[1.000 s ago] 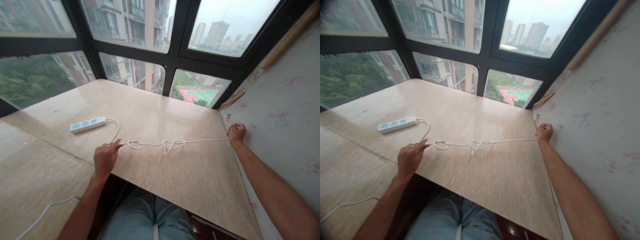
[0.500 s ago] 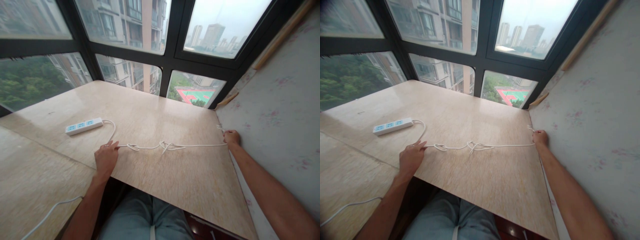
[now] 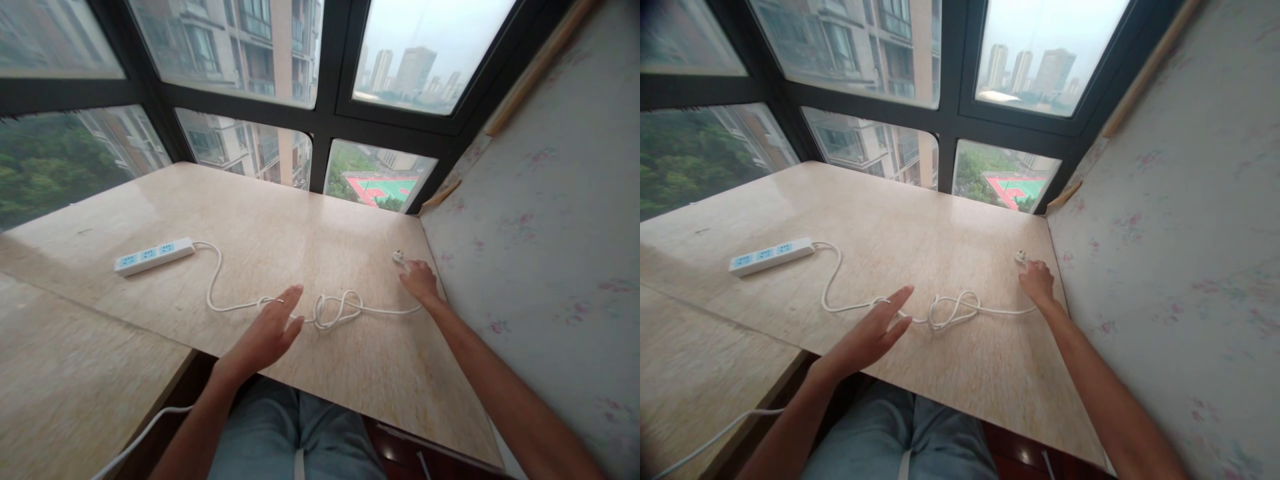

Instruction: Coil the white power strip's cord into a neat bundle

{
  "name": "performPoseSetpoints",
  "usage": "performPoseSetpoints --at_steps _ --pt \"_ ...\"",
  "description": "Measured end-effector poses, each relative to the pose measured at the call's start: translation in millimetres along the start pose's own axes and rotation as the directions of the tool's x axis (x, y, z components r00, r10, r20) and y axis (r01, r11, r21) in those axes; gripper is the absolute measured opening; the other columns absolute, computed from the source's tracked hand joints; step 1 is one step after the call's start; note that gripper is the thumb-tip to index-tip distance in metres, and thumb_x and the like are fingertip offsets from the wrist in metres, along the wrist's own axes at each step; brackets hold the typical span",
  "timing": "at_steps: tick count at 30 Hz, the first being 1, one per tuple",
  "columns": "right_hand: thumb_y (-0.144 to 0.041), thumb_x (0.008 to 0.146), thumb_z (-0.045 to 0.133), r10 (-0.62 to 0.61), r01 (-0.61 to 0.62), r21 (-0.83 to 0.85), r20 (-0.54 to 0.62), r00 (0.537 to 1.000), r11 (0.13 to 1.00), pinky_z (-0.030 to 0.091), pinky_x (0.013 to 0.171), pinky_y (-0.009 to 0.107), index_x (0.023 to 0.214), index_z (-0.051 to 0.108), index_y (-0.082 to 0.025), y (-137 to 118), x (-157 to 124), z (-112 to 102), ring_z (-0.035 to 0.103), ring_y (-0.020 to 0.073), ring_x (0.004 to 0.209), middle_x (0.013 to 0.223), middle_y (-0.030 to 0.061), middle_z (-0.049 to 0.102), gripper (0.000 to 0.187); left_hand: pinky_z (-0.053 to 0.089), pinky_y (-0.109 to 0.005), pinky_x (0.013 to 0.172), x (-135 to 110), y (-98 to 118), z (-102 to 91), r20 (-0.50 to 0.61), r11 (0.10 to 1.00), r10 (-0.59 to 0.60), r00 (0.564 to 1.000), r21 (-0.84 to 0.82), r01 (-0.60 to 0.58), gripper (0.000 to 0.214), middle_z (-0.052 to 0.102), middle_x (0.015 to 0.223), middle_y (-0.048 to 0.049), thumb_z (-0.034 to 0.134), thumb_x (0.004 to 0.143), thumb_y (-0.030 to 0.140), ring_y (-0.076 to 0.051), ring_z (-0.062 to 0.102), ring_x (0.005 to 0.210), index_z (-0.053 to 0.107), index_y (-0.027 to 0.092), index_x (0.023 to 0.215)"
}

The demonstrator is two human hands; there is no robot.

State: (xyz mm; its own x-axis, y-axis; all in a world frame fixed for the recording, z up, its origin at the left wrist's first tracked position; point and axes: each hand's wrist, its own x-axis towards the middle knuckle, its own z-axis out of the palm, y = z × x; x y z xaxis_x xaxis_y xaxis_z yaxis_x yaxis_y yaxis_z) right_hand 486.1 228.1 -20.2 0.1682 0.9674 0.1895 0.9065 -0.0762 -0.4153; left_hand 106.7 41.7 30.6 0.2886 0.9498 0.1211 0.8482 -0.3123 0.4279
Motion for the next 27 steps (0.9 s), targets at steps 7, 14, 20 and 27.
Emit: performPoseSetpoints --at_steps 7,14,20,27 --pt "-0.007 0.080 0.047 -0.658 0.635 0.186 0.119 0.743 0.750 0.041 0.102 0.042 0.122 0.061 -0.018 -59 -59 7 0.053 0.0238 0.121 0.125 0.0128 0.061 0.045 0.041 -0.039 0.104 61 40 33.8 -0.096 0.977 0.089 0.991 -0.184 -0.106 0.044 0.061 0.130 -0.0127 0.041 0.095 0.040 -0.023 0.053 0.123 0.057 0.015 0.127" --pt "-0.003 0.085 0.047 -0.728 0.704 0.194 0.258 0.636 0.684 0.043 0.084 0.035 0.112 0.069 -0.024 -95 -83 13 0.060 0.0203 0.097 0.102 0.0078 0.068 0.040 0.048 -0.031 0.074 114 34 31.4 0.250 0.993 0.038 0.968 -0.121 -0.008 0.027 0.074 0.088 -0.0108 0.056 0.083 0.029 -0.022 0.067 0.081 0.075 0.014 0.097" --pt "-0.010 0.085 0.060 -0.757 0.751 0.136 0.239 0.608 0.646 0.037 0.073 0.031 0.092 0.074 -0.024 -93 -76 11 0.055 0.0176 0.083 0.084 0.0044 0.065 0.020 0.037 -0.025 0.057 122 26 35.4 0.356 0.974 0.048 0.933 -0.223 0.035 0.021 0.068 0.064 -0.0035 0.061 0.075 0.028 -0.014 0.056 0.060 0.077 0.015 0.079" --pt "-0.012 0.090 0.055 -0.821 0.821 0.066 -0.038 0.570 0.567 0.038 0.071 0.031 0.092 0.073 -0.022 -87 -88 -17 0.049 0.0169 0.078 0.082 0.0047 0.059 0.021 0.037 -0.024 0.057 112 27 32.4 0.277 0.919 -0.026 0.961 -0.372 0.132 0.022 0.066 0.063 -0.0026 0.059 0.075 0.028 -0.013 0.056 0.061 0.076 0.015 0.075"
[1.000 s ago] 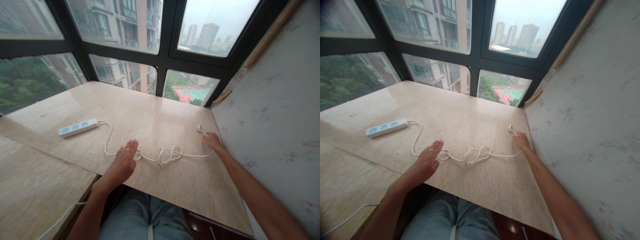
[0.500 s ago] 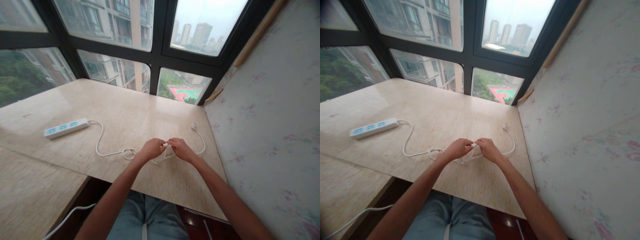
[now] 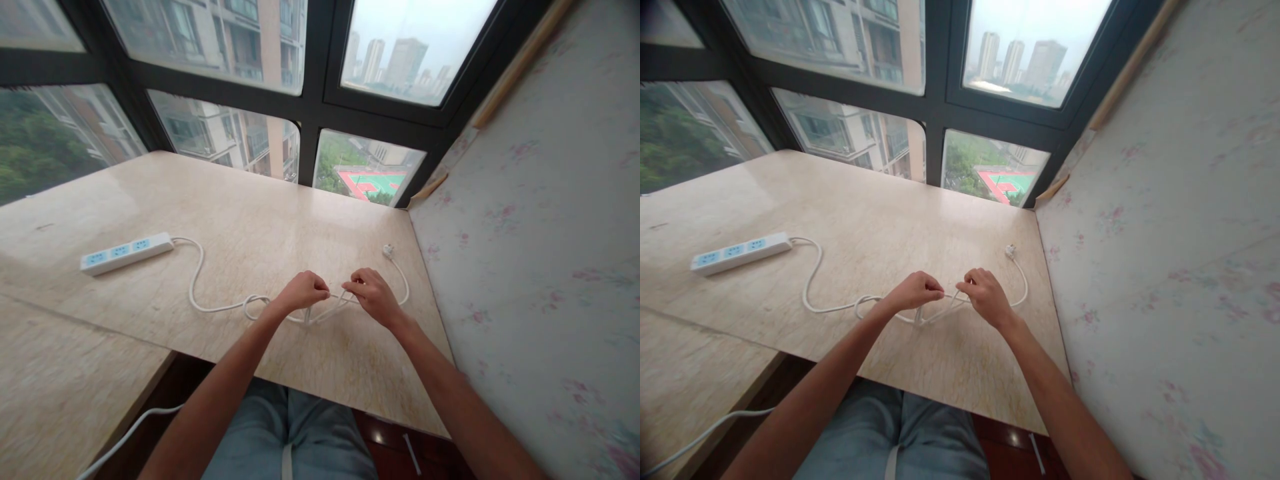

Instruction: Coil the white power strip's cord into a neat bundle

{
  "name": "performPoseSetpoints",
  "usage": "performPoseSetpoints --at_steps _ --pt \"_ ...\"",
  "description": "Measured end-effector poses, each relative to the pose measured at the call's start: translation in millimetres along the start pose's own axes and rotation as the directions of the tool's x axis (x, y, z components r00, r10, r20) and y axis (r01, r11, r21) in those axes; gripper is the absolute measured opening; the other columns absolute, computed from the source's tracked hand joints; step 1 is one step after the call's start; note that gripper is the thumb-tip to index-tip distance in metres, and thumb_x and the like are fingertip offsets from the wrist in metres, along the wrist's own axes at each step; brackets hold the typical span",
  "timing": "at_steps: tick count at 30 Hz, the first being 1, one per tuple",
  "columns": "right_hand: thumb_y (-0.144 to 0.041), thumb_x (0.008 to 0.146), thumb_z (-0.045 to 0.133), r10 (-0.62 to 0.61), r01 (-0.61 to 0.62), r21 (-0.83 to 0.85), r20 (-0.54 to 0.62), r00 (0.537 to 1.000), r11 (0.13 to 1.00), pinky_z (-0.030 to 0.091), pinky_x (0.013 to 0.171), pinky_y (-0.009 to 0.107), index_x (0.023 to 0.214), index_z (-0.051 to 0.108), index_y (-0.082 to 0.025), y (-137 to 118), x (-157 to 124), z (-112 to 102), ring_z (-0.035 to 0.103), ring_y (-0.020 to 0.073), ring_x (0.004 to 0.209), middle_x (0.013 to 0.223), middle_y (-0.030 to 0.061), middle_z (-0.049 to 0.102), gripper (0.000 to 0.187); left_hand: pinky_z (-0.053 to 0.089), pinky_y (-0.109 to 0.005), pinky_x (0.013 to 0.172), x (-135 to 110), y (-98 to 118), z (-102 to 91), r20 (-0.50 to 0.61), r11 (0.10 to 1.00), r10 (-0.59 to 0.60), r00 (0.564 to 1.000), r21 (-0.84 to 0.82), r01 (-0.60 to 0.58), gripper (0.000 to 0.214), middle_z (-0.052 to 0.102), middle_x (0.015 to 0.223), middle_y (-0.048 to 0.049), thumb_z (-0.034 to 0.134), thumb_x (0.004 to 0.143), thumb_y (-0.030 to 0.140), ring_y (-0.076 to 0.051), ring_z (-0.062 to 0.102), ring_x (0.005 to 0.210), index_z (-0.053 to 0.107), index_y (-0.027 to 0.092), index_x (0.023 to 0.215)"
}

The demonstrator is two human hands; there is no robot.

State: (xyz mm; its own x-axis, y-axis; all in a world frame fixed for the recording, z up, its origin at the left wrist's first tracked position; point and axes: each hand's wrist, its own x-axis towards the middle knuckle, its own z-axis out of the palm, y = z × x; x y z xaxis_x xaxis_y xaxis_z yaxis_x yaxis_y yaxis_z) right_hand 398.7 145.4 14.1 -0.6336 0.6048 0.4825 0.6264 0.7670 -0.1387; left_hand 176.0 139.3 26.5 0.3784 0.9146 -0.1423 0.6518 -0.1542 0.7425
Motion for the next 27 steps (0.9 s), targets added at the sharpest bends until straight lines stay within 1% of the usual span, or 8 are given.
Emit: performPoseSetpoints --at_steps 3,6,10,15,18,20,24,27 --pt "-0.012 0.092 0.052 0.002 -0.006 -0.032 -0.135 0.991 0.999 0.041 0.072 0.031 0.099 0.071 -0.022 -10 -17 -5 0.049 0.0169 0.078 0.082 0.0055 0.059 0.023 0.040 -0.024 0.060 -12 2 0.9 -0.101 0.999 0.049 0.994 0.008 -0.048 0.025 0.069 0.071 -0.0044 0.056 0.078 0.029 -0.014 0.059 0.065 0.076 0.014 0.084" --pt "-0.013 0.091 0.054 0.045 -0.052 -0.023 -0.227 0.973 0.998 0.044 0.070 0.030 0.103 0.070 -0.021 -22 -43 0 0.051 0.0169 0.077 0.080 0.0057 0.059 0.022 0.042 -0.027 0.067 -27 6 8.5 -0.188 0.984 0.116 0.975 0.154 -0.087 0.026 0.070 0.078 -0.0064 0.053 0.081 0.026 -0.016 0.061 0.070 0.075 0.015 0.089" --pt "-0.013 0.090 0.055 0.157 -0.156 0.028 -0.297 0.942 0.987 0.048 0.068 0.030 0.108 0.069 -0.022 -39 -80 11 0.055 0.0173 0.077 0.081 0.0067 0.061 0.025 0.043 -0.030 0.076 -45 15 21.1 -0.146 0.940 0.180 0.973 0.315 -0.127 0.026 0.069 0.078 -0.0069 0.049 0.086 0.026 -0.018 0.063 0.076 0.073 0.018 0.079" --pt "-0.014 0.090 0.055 0.280 -0.248 0.150 -0.254 0.926 0.957 0.051 0.070 0.032 0.114 0.067 -0.023 -55 -103 13 0.058 0.0179 0.083 0.089 0.0077 0.062 0.028 0.046 -0.032 0.074 -51 28 25.5 -0.018 0.903 0.160 0.987 0.406 -0.139 0.025 0.069 0.082 -0.0071 0.053 0.086 0.038 -0.022 0.065 0.080 0.070 0.019 0.086" --pt "-0.016 0.090 0.054 0.340 -0.291 0.222 -0.227 0.913 0.931 0.052 0.073 0.032 0.115 0.066 -0.023 -59 -104 11 0.059 0.0182 0.085 0.093 0.0078 0.061 0.029 0.047 -0.032 0.074 -42 37 26.7 -0.041 0.904 0.128 0.991 0.416 -0.100 0.030 0.069 0.092 -0.0087 0.052 0.087 0.041 -0.022 0.065 0.085 0.069 0.019 0.098" --pt "-0.017 0.091 0.053 0.365 -0.310 0.247 -0.225 0.903 0.918 0.052 0.072 0.032 0.114 0.066 -0.023 -60 -103 11 0.059 0.0181 0.085 0.092 0.0075 0.061 0.027 0.048 -0.032 0.075 -32 45 28.8 -0.039 0.902 0.095 0.995 0.425 -0.069 0.031 0.069 0.096 -0.0100 0.052 0.086 0.041 -0.023 0.065 0.088 0.069 0.019 0.100" --pt "-0.021 0.093 0.050 0.404 -0.350 0.254 -0.203 0.892 0.902 0.052 0.073 0.033 0.110 0.068 -0.021 -60 -102 10 0.060 0.0186 0.085 0.091 0.0081 0.062 0.024 0.050 -0.036 0.075 -11 58 34.6 0.064 0.879 -0.009 0.998 0.477 -0.023 0.023 0.069 0.097 -0.0157 0.060 0.080 0.033 -0.028 0.066 0.091 0.071 0.015 0.089" --pt "-0.023 0.094 0.048 0.427 -0.388 0.223 -0.161 0.890 0.894 0.051 0.076 0.035 0.107 0.068 -0.019 -61 -102 9 0.061 0.0196 0.086 0.092 0.0093 0.065 0.023 0.049 -0.037 0.073 -4 59 37.0 0.100 0.883 -0.050 0.994 0.470 -0.003 0.018 0.070 0.092 -0.0172 0.057 0.080 0.022 -0.028 0.066 0.086 0.072 0.014 0.084"
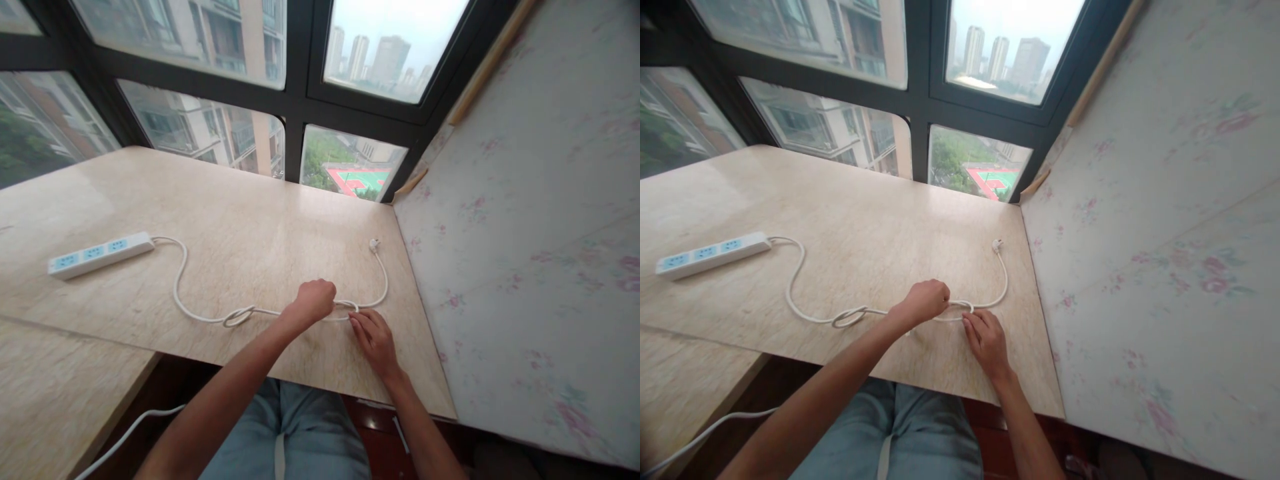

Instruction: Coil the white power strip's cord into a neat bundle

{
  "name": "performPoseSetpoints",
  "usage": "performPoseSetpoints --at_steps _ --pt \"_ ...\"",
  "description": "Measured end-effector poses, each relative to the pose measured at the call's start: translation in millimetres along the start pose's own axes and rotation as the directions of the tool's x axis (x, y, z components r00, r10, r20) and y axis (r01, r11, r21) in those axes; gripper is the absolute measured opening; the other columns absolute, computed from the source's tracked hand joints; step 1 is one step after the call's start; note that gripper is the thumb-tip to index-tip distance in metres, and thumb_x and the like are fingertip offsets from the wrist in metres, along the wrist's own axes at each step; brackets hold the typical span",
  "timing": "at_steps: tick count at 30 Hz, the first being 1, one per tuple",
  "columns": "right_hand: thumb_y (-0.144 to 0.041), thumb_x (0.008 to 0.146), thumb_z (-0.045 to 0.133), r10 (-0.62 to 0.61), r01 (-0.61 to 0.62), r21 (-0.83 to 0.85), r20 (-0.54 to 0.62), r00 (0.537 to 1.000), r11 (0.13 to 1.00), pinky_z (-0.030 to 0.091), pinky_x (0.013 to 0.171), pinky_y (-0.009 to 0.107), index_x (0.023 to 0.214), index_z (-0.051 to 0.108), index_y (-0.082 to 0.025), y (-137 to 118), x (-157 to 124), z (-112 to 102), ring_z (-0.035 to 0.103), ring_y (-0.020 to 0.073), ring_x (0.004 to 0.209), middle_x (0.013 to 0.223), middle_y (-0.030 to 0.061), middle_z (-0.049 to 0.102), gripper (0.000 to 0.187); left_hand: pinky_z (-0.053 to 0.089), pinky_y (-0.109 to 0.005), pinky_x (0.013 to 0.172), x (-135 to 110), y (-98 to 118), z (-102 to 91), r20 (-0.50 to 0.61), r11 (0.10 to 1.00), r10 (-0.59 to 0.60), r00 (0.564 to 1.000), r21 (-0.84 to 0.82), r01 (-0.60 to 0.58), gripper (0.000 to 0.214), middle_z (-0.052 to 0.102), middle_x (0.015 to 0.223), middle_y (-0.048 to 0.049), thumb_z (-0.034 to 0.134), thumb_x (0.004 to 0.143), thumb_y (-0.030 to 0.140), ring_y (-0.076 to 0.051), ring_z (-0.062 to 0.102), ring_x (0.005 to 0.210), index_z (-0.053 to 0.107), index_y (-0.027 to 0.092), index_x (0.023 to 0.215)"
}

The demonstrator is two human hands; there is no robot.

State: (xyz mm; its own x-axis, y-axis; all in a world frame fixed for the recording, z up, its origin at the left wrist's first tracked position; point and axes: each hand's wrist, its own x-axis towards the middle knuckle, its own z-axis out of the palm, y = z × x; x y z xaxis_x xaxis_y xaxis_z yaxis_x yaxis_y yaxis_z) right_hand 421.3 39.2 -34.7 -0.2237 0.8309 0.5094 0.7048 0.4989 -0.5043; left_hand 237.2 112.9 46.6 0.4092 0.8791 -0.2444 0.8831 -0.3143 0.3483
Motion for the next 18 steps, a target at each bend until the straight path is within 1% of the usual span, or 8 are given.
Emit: performPoseSetpoints --at_steps 2,5,8,10,12,14,16,18 --pt "-0.025 0.095 0.047 0.021 -0.021 -0.031 0.011 1.000 0.999 0.050 0.077 0.035 0.104 0.068 -0.018 0 0 0 0.061 0.0199 0.087 0.092 0.0095 0.067 0.024 0.048 -0.036 0.072 -2 -5 1.0 -0.039 0.999 0.002 0.999 -0.032 -0.003 0.019 0.071 0.088 -0.0155 0.053 0.081 0.020 -0.027 0.066 0.083 0.072 0.015 0.080" --pt "-0.026 0.096 0.047 0.054 -0.055 -0.071 -0.009 0.998 0.996 0.048 0.077 0.035 0.099 0.069 -0.018 1 1 1 0.062 0.0199 0.085 0.090 0.0090 0.069 0.023 0.046 -0.033 0.072 -13 -18 0.2 -0.176 0.993 -0.007 0.984 -0.120 -0.015 0.022 0.071 0.087 -0.0116 0.051 0.084 0.024 -0.023 0.065 0.083 0.072 0.017 0.080" --pt "-0.026 0.096 0.048 0.085 -0.091 -0.107 -0.055 0.995 0.990 0.048 0.077 0.034 0.095 0.069 -0.018 3 2 3 0.062 0.0199 0.083 0.089 0.0088 0.069 0.023 0.046 -0.032 0.074 -31 -34 -3.0 -0.330 0.971 -0.107 0.938 -0.236 0.028 0.024 0.071 0.088 -0.0088 0.049 0.086 0.027 -0.020 0.063 0.082 0.071 0.017 0.086" --pt "-0.027 0.095 0.048 0.098 -0.105 -0.129 -0.063 0.993 0.986 0.048 0.077 0.034 0.095 0.069 -0.018 5 2 5 0.062 0.0199 0.083 0.089 0.0088 0.069 0.023 0.046 -0.031 0.073 -45 -43 -3.3 -0.388 0.933 -0.202 0.899 -0.354 0.057 0.024 0.071 0.087 -0.0072 0.050 0.086 0.030 -0.019 0.063 0.079 0.070 0.017 0.088" --pt "-0.027 0.095 0.049 0.100 -0.107 -0.151 -0.053 0.994 0.983 0.047 0.077 0.034 0.094 0.069 -0.017 6 2 7 0.061 0.0198 0.083 0.087 0.0086 0.067 0.022 0.047 -0.030 0.070 -58 -51 -0.3 -0.412 0.878 -0.293 0.863 -0.474 0.071 0.024 0.071 0.084 -0.0057 0.052 0.085 0.033 -0.018 0.062 0.074 0.069 0.017 0.088" --pt "-0.027 0.095 0.049 0.092 -0.098 -0.167 -0.039 0.995 0.981 0.047 0.077 0.033 0.091 0.068 -0.017 5 2 8 0.059 0.0193 0.082 0.085 0.0081 0.065 0.022 0.048 -0.030 0.068 -66 -56 5.0 -0.409 0.828 -0.355 0.840 -0.556 0.079 0.025 0.070 0.080 -0.0048 0.054 0.083 0.037 -0.017 0.062 0.069 0.068 0.017 0.089" --pt "-0.026 0.095 0.049 0.086 -0.088 -0.179 -0.020 0.996 0.980 0.046 0.076 0.033 0.090 0.068 -0.017 4 3 9 0.058 0.0191 0.081 0.084 0.0077 0.063 0.021 0.049 -0.030 0.067 -68 -57 9.4 -0.392 0.804 -0.362 0.846 -0.590 0.071 0.028 0.070 0.080 -0.0050 0.055 0.081 0.039 -0.017 0.062 0.068 0.068 0.016 0.091" --pt "-0.026 0.094 0.049 0.079 -0.077 -0.187 0.001 0.997 0.979 0.046 0.076 0.033 0.091 0.067 -0.017 3 3 9 0.057 0.0192 0.081 0.084 0.0077 0.062 0.020 0.050 -0.031 0.069 -64 -56 9.8 -0.389 0.805 -0.316 0.865 -0.592 0.028 0.029 0.070 0.088 -0.0066 0.057 0.080 0.040 -0.018 0.063 0.072 0.067 0.016 0.093"
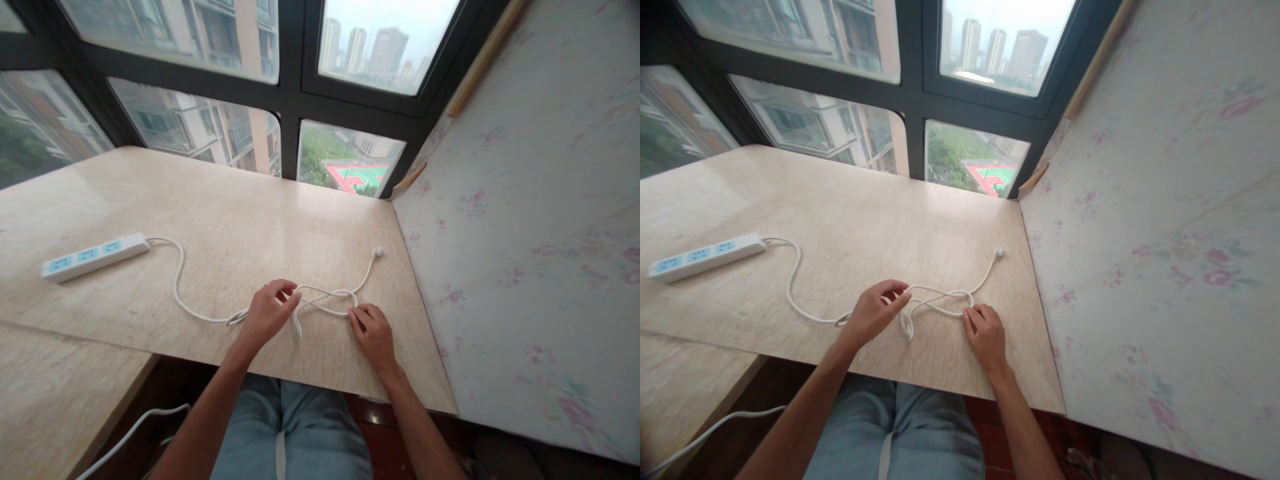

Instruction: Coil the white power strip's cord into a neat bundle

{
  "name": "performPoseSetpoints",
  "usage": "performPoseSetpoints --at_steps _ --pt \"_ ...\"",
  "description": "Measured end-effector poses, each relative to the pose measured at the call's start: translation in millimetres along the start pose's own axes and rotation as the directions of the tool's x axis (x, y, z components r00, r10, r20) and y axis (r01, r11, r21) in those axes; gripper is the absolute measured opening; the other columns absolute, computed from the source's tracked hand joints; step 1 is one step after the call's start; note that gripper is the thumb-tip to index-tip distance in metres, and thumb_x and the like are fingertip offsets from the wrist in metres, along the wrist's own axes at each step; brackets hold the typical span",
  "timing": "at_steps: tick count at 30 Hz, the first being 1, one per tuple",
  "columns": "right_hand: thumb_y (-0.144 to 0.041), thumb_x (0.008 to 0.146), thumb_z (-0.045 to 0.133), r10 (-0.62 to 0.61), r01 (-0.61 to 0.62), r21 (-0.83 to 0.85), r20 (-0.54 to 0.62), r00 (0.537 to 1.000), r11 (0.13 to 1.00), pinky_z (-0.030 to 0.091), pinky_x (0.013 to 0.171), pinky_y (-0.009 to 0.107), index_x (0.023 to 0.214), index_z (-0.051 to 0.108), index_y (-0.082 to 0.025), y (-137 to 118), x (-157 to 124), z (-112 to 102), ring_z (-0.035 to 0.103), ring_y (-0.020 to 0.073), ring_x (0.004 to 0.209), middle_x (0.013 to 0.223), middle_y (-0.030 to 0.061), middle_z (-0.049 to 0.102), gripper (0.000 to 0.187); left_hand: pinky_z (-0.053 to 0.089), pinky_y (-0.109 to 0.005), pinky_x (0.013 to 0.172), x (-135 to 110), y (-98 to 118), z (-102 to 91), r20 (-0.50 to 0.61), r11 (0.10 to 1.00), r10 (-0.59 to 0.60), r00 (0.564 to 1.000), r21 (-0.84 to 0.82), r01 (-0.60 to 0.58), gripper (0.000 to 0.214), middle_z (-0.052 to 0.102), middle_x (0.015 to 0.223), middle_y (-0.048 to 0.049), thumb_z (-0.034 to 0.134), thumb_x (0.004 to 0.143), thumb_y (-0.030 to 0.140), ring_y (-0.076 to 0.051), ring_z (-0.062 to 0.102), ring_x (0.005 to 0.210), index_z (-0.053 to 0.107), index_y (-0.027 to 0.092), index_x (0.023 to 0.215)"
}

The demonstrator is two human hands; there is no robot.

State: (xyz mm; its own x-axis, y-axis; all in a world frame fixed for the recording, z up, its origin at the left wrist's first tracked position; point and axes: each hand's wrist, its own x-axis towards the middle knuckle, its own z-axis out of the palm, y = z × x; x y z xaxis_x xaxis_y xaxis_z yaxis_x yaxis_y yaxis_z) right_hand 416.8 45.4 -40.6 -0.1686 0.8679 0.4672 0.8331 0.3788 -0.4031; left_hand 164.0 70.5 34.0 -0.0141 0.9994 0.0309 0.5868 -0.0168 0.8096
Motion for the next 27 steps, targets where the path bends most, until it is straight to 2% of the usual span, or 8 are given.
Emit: performPoseSetpoints --at_steps 4,7,9,11,14,20,24,27 --pt "-0.024 0.094 0.049 -0.011 0.011 0.001 0.015 1.000 1.000 0.046 0.076 0.033 0.094 0.067 -0.018 -2 0 -1 0.056 0.0195 0.082 0.087 0.0083 0.061 0.019 0.050 -0.032 0.078 23 16 5.7 0.040 0.994 0.099 0.994 0.035 -0.100 0.037 0.068 0.108 -0.0106 0.058 0.081 0.044 -0.020 0.065 0.086 0.066 0.016 0.104" --pt "-0.024 0.094 0.048 -0.007 0.007 0.006 0.014 1.000 1.000 0.047 0.076 0.033 0.095 0.067 -0.019 -1 0 0 0.056 0.0198 0.083 0.088 0.0084 0.061 0.019 0.048 -0.034 0.084 48 36 11.9 0.195 0.962 0.145 0.970 0.200 -0.185 0.045 0.068 0.112 -0.0132 0.058 0.082 0.047 -0.022 0.064 0.092 0.066 0.015 0.112" --pt "-0.024 0.094 0.048 -0.008 0.008 0.002 0.012 1.000 1.000 0.047 0.075 0.034 0.095 0.067 -0.019 -1 0 0 0.056 0.0201 0.083 0.088 0.0086 0.061 0.020 0.047 -0.034 0.084 63 48 19.6 0.379 0.900 0.133 0.916 0.340 -0.271 0.043 0.069 0.109 -0.0131 0.063 0.079 0.047 -0.024 0.064 0.095 0.068 0.016 0.109" --pt "-0.023 0.094 0.047 -0.011 0.011 -0.004 0.009 1.000 1.000 0.047 0.075 0.034 0.095 0.067 -0.019 0 0 1 0.056 0.0203 0.083 0.087 0.0087 0.061 0.020 0.047 -0.033 0.080 75 58 29.4 0.569 0.820 0.080 0.819 0.430 -0.378 0.036 0.071 0.103 -0.0119 0.071 0.073 0.043 -0.026 0.064 0.096 0.072 0.019 0.100" --pt "-0.023 0.094 0.047 -0.018 0.018 -0.009 0.010 1.000 1.000 0.046 0.075 0.034 0.094 0.067 -0.019 0 0 1 0.055 0.0204 0.083 0.087 0.0087 0.060 0.020 0.047 -0.032 0.075 86 64 41.3 0.682 0.722 0.003 0.731 0.504 -0.474 0.025 0.072 0.100 -0.0119 0.076 0.067 0.029 -0.026 0.065 0.090 0.074 0.020 0.090" --pt "-0.022 0.093 0.049 0.001 0.000 -0.027 0.037 0.999 1.000 0.044 0.076 0.034 0.093 0.066 -0.019 0 2 1 0.054 0.0206 0.083 0.087 0.0081 0.060 0.017 0.043 -0.028 0.064 85 44 27.4 0.641 0.763 0.116 0.758 0.432 -0.482 0.014 0.073 0.081 -0.0082 0.061 0.075 0.021 -0.020 0.064 0.074 0.075 0.020 0.077" --pt "-0.019 0.092 0.050 0.007 -0.005 -0.041 0.049 0.999 0.999 0.042 0.076 0.034 0.097 0.066 -0.019 1 3 2 0.054 0.0209 0.084 0.087 0.0075 0.061 0.017 0.043 -0.027 0.067 71 26 -1.2 0.507 0.859 0.227 0.831 0.298 -0.416 0.020 0.072 0.080 -0.0067 0.056 0.077 0.025 -0.018 0.062 0.074 0.075 0.019 0.078" --pt "-0.019 0.092 0.050 0.013 -0.011 -0.053 0.046 0.999 0.999 0.041 0.076 0.034 0.097 0.066 -0.020 1 4 2 0.054 0.0206 0.083 0.086 0.0068 0.061 0.017 0.045 -0.027 0.070 54 12 -21.7 0.387 0.935 0.221 0.895 0.177 -0.308 0.022 0.072 0.080 -0.0066 0.056 0.078 0.030 -0.017 0.062 0.074 0.074 0.018 0.078"
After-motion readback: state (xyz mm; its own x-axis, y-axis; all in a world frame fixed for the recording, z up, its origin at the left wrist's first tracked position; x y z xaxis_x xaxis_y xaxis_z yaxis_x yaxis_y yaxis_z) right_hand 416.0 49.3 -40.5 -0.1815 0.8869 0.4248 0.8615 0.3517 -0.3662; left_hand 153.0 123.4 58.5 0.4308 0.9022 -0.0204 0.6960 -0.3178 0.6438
